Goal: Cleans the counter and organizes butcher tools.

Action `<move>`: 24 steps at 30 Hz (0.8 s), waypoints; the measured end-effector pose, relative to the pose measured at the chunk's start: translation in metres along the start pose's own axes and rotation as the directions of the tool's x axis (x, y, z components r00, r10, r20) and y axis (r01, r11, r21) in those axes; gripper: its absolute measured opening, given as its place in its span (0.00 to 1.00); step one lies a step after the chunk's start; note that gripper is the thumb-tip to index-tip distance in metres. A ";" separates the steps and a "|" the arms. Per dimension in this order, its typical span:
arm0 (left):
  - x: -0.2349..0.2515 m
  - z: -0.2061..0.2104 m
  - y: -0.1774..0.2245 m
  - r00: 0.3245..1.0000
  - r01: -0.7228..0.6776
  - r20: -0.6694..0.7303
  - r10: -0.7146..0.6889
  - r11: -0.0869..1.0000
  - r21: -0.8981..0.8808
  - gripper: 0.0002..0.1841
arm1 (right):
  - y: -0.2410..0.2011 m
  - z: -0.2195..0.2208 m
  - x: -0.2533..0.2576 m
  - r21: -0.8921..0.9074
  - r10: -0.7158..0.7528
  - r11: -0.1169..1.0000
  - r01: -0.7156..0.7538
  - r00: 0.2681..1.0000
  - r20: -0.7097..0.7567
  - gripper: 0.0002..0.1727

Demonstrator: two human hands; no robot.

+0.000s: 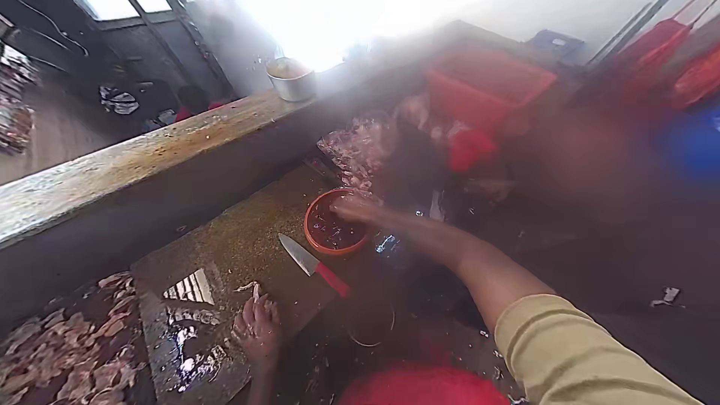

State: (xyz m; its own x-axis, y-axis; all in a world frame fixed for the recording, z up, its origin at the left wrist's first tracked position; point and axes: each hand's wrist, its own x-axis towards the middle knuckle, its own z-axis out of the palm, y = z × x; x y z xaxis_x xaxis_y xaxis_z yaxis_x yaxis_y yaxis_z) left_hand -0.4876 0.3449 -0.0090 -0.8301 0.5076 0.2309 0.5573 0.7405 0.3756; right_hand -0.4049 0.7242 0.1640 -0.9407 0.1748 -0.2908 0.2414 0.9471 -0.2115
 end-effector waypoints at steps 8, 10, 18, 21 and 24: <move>0.004 0.000 0.005 0.998 0.035 0.050 -0.039 0.996 0.080 0.22 | 0.022 -0.012 0.061 0.125 0.024 0.992 -0.007 0.990 -0.138 0.16; 0.005 0.001 0.001 0.997 0.039 0.063 -0.044 0.996 0.080 0.23 | 0.032 -0.015 0.078 0.099 -0.056 0.992 0.077 0.978 -0.199 0.16; 0.006 0.001 0.004 0.995 0.068 0.063 -0.075 0.991 0.113 0.25 | 0.129 -0.120 -0.005 0.110 0.201 0.979 -0.174 0.921 -0.334 0.16; 0.006 0.000 0.003 0.994 0.076 0.073 -0.084 0.992 0.105 0.24 | 0.214 -0.132 -0.032 0.032 0.462 0.861 -0.508 0.753 -0.468 0.20; 0.007 0.001 0.003 0.994 0.081 0.060 -0.087 0.991 0.104 0.24 | 0.232 -0.140 -0.054 0.060 0.564 0.781 -0.622 0.660 -0.496 0.22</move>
State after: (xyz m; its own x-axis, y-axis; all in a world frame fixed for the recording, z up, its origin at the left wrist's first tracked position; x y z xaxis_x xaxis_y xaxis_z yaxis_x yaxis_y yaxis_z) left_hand -0.4915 0.3509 -0.0073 -0.8728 0.4666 0.1435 0.4877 0.8207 0.2978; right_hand -0.3315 0.9717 0.2609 -0.6031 0.7832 0.1514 0.7878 0.6145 -0.0407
